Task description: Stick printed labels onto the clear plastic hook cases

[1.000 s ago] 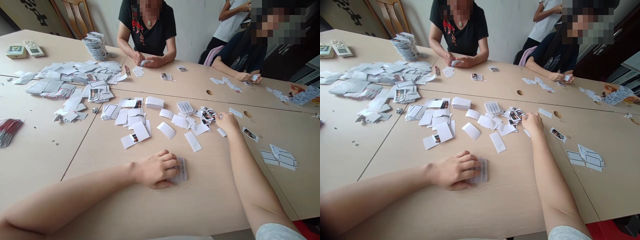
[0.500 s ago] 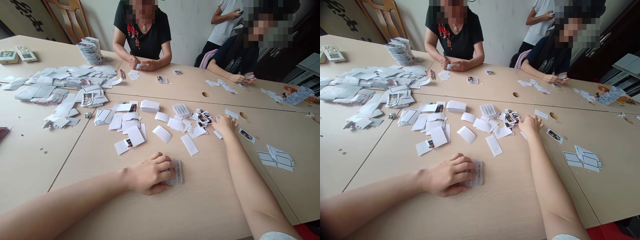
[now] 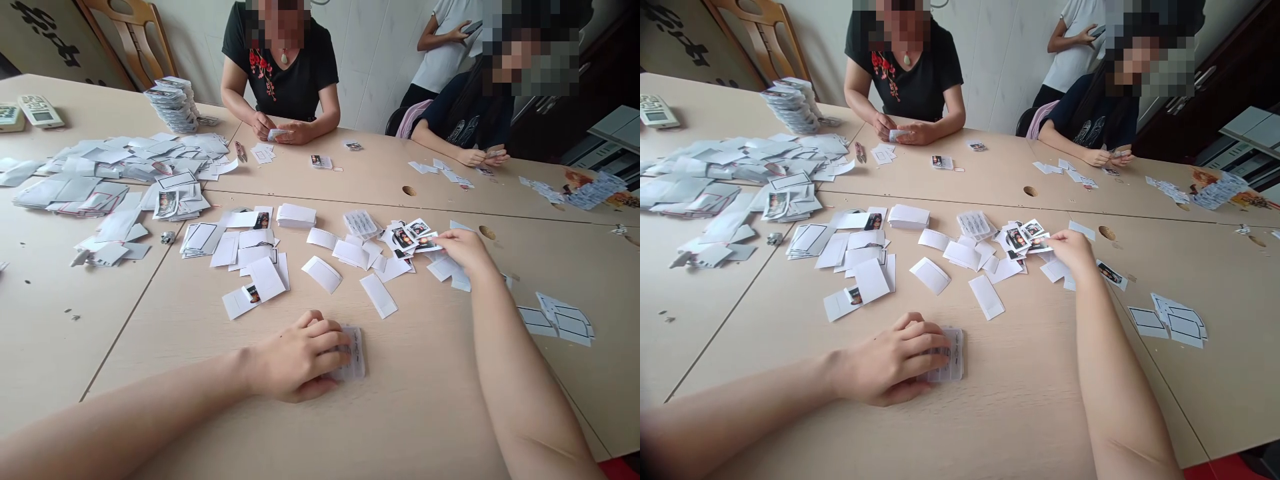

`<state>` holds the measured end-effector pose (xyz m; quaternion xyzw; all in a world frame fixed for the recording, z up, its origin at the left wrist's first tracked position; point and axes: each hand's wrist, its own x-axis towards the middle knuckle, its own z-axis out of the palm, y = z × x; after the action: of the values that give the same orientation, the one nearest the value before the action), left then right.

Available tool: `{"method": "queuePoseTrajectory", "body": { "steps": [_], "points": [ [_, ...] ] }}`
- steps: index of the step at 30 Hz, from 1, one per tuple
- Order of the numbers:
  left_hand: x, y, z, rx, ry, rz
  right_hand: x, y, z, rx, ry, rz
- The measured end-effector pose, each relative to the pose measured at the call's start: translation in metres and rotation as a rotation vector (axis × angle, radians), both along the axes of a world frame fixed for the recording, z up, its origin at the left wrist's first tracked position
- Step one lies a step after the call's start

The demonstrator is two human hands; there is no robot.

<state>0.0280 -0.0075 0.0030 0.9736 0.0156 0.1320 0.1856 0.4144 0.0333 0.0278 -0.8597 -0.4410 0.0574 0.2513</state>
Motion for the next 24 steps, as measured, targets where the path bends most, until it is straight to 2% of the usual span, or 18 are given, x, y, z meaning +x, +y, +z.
{"method": "queuePoseTrajectory", "body": {
  "steps": [3,5,7,9,13,15,17,20,22,24],
  "points": [
    [-0.001,-0.001,0.000,-0.005,-0.001,0.022,0.008,-0.012,0.019,0.019,0.078,-0.080],
    [-0.002,0.000,0.000,-0.008,-0.001,0.030,0.008,-0.019,0.029,0.074,0.027,-0.162],
    [-0.002,0.000,-0.001,-0.014,0.002,0.026,0.001,-0.023,0.039,0.151,0.020,-0.185],
    [-0.002,0.001,-0.001,-0.018,0.010,0.019,-0.015,-0.024,0.048,0.265,0.173,-0.126],
    [0.000,0.000,-0.002,0.004,-0.010,-0.054,-0.065,-0.021,0.058,0.502,0.619,0.083],
    [0.000,-0.002,-0.001,0.029,-0.054,-0.081,-0.093,-0.020,0.054,0.513,0.844,0.199],
    [-0.001,-0.003,0.000,0.070,-0.123,-0.033,-0.121,-0.022,0.042,0.433,1.073,0.308],
    [-0.004,0.000,0.004,0.140,-0.258,0.188,-0.160,-0.030,0.015,0.298,1.274,0.421],
    [-0.006,0.004,0.005,0.136,-0.319,0.371,-0.181,-0.041,-0.003,0.240,1.323,0.496],
    [-0.006,0.009,0.005,0.101,-0.307,0.488,-0.196,-0.054,-0.015,0.180,1.315,0.569]
  ]
}}
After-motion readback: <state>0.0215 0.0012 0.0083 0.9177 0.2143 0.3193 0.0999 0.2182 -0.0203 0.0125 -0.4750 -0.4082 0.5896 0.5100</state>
